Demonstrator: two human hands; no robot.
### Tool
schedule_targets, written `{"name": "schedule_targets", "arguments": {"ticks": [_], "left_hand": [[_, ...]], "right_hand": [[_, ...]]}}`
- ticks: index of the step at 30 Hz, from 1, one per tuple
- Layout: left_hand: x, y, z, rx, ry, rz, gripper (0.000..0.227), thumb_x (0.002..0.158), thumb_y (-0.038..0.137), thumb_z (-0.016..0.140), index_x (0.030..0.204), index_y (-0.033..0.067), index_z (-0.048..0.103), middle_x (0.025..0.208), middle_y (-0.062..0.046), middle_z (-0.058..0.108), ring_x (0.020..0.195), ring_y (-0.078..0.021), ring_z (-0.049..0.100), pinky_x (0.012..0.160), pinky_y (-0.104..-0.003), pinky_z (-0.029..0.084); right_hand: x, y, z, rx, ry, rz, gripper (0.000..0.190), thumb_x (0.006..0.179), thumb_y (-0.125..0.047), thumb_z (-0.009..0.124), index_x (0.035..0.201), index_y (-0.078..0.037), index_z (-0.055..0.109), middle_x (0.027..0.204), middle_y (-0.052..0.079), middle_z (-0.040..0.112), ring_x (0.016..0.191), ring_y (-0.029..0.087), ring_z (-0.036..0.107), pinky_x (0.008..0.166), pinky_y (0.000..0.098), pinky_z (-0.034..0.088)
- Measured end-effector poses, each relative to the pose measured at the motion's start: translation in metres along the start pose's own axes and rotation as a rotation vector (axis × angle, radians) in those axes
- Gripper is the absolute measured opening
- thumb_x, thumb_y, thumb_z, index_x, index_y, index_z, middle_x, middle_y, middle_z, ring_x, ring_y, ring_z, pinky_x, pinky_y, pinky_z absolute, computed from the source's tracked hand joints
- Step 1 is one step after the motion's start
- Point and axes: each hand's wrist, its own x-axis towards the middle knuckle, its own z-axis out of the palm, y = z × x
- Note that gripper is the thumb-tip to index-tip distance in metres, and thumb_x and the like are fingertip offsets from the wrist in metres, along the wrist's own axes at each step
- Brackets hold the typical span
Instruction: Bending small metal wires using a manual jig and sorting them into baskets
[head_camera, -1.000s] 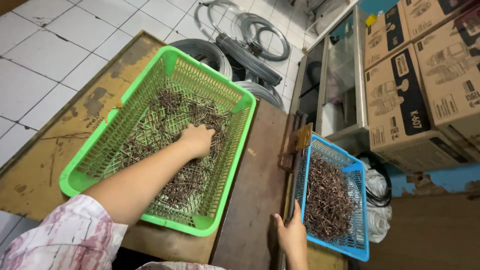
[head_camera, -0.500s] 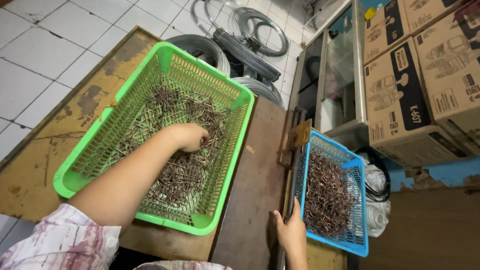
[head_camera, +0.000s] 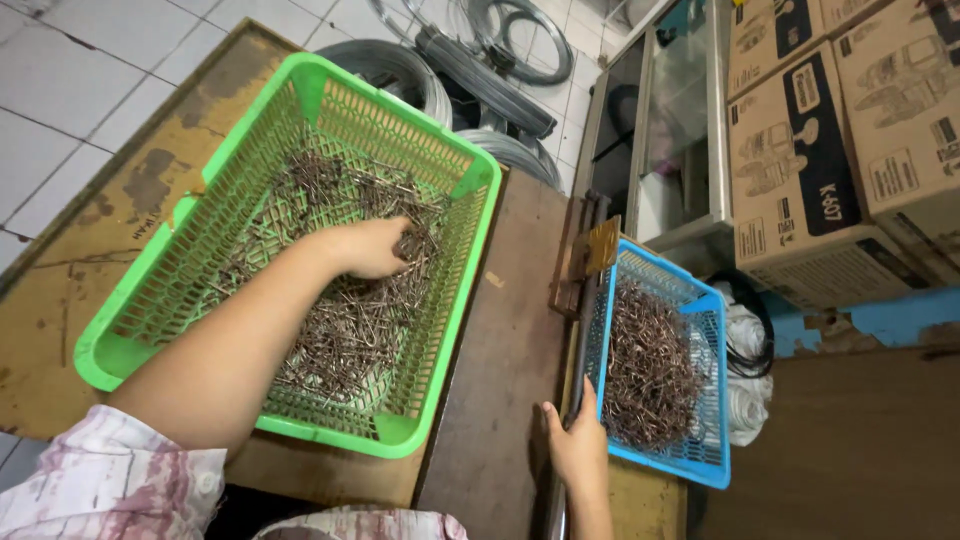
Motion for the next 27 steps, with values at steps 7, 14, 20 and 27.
{"name": "schedule_targets", "arguments": {"ticks": [7, 14, 20, 27], "left_hand": [[0.021, -0.015, 0.018, 0.179, -0.056, -0.208, 0.049, 0.096, 0.004, 0.059, 0.144, 0.0079, 0.070, 0.148, -0.024, 0.066, 0.128, -0.0509, 0.068, 0.109, -0.098, 0.021], [0.018, -0.011, 0.019, 0.256, 0.206, -0.147, 0.030, 0.094, 0.019, 0.065, 0.116, 0.0142, 0.084, 0.129, -0.019, 0.072, 0.121, -0.0435, 0.064, 0.108, -0.077, 0.025], [0.016, -0.011, 0.019, -0.144, 0.441, 0.012, 0.027, 0.084, 0.029, 0.091, 0.103, 0.0111, 0.084, 0.092, -0.010, 0.080, 0.082, -0.0268, 0.074, 0.086, -0.042, 0.060], [0.007, 0.008, 0.005, -0.964, 0.372, 0.017, 0.033, 0.100, 0.026, 0.074, 0.126, 0.0067, 0.077, 0.109, -0.009, 0.082, 0.085, -0.0145, 0.072, 0.076, -0.026, 0.058]], "right_hand": [[-0.005, -0.013, -0.006, -0.045, 0.005, 0.032, 0.083, 0.096, -0.032, 0.072, 0.169, -0.017, 0.036, 0.095, 0.019, 0.081, 0.074, 0.036, 0.077, 0.070, 0.0468, 0.061], [-0.005, -0.016, -0.008, -0.053, -0.008, 0.054, 0.081, 0.097, -0.032, 0.072, 0.168, -0.017, 0.036, 0.086, 0.018, 0.079, 0.068, 0.034, 0.075, 0.066, 0.0465, 0.059], [-0.001, -0.006, -0.002, -0.048, 0.014, 0.028, 0.082, 0.095, -0.034, 0.073, 0.167, -0.017, 0.037, 0.078, 0.017, 0.077, 0.066, 0.036, 0.073, 0.065, 0.0474, 0.058], [-0.004, -0.005, -0.003, -0.004, 0.017, 0.004, 0.081, 0.094, -0.033, 0.073, 0.165, -0.016, 0.038, 0.097, 0.021, 0.079, 0.081, 0.041, 0.077, 0.075, 0.0498, 0.061]]}}
